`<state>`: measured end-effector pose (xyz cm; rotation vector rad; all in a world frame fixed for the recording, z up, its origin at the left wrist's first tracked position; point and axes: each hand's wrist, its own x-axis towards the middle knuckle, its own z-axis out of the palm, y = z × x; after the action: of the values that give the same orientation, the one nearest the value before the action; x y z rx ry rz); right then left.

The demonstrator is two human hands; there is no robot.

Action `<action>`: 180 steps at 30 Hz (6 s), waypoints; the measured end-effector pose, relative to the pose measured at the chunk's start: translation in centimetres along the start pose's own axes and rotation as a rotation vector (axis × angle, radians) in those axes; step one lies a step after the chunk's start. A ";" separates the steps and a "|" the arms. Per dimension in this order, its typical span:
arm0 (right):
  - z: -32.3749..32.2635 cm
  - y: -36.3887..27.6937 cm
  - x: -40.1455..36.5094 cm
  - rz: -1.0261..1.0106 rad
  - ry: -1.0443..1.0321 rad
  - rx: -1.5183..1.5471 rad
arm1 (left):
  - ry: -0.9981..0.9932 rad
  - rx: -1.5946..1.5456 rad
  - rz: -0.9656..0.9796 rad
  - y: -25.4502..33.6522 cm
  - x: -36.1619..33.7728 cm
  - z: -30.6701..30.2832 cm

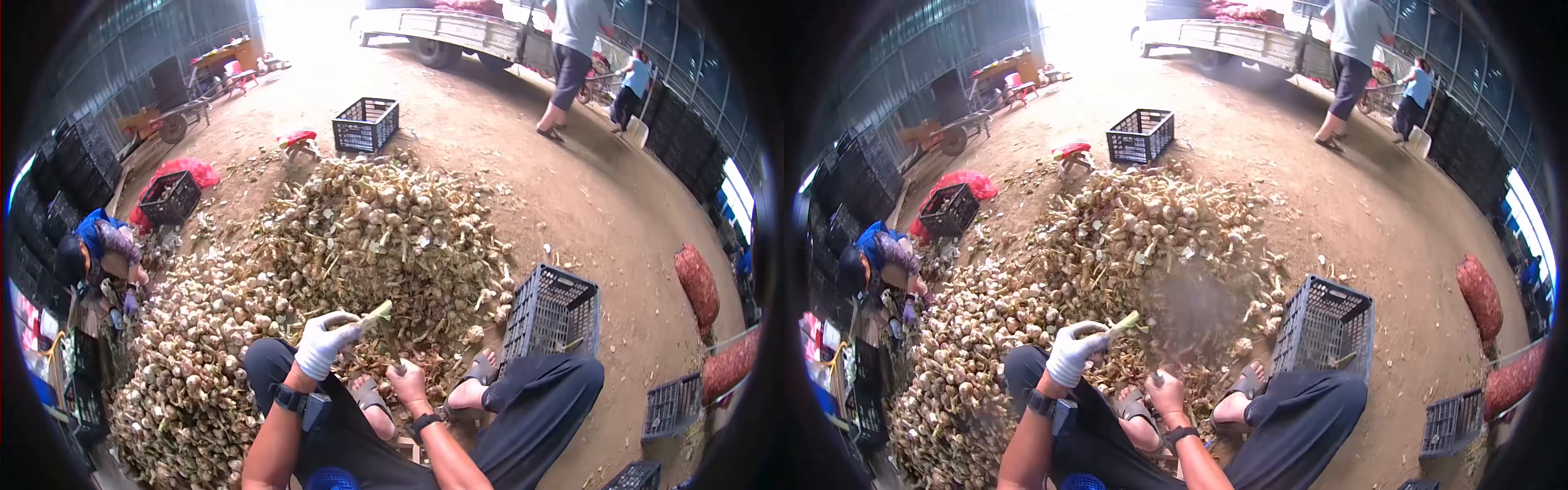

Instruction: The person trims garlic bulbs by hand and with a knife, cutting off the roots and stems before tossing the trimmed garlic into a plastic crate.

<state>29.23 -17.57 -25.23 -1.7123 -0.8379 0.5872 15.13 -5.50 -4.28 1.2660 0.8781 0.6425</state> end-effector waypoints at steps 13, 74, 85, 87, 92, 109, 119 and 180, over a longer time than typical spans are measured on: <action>-1.2 -10.3 3.0 -0.369 0.023 0.030 | -0.061 -0.454 -0.198 0.0 -1.4 -1.9; -0.5 1.7 4.4 -0.245 0.096 -0.557 | 1.386 0.804 0.481 2.4 -6.2 -24.1; 5.0 1.7 21.4 -0.418 -0.093 -0.925 | 0.557 0.613 0.573 3.9 -4.1 -2.8; 5.9 2.8 23.4 -0.413 -0.167 -1.022 | 0.421 0.634 0.497 4.1 -3.5 -1.9; 7.7 7.1 25.8 -0.453 -0.249 -1.144 | 0.240 0.647 0.354 5.3 -2.9 -2.9; 3.9 -5.3 9.4 0.084 -0.160 0.342 | 0.293 0.483 0.359 3.3 -3.6 -1.8; -3.5 -15.4 3.4 0.103 -0.287 0.868 | -0.143 0.058 0.341 -0.1 0.5 1.0; -1.4 -8.3 3.0 0.209 0.016 0.756 | -0.077 0.071 0.398 -2.2 -0.1 4.8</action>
<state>30.20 -14.74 -16.79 -1.1046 -0.3446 0.8942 19.03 -8.61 -6.14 1.5369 0.5921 0.8740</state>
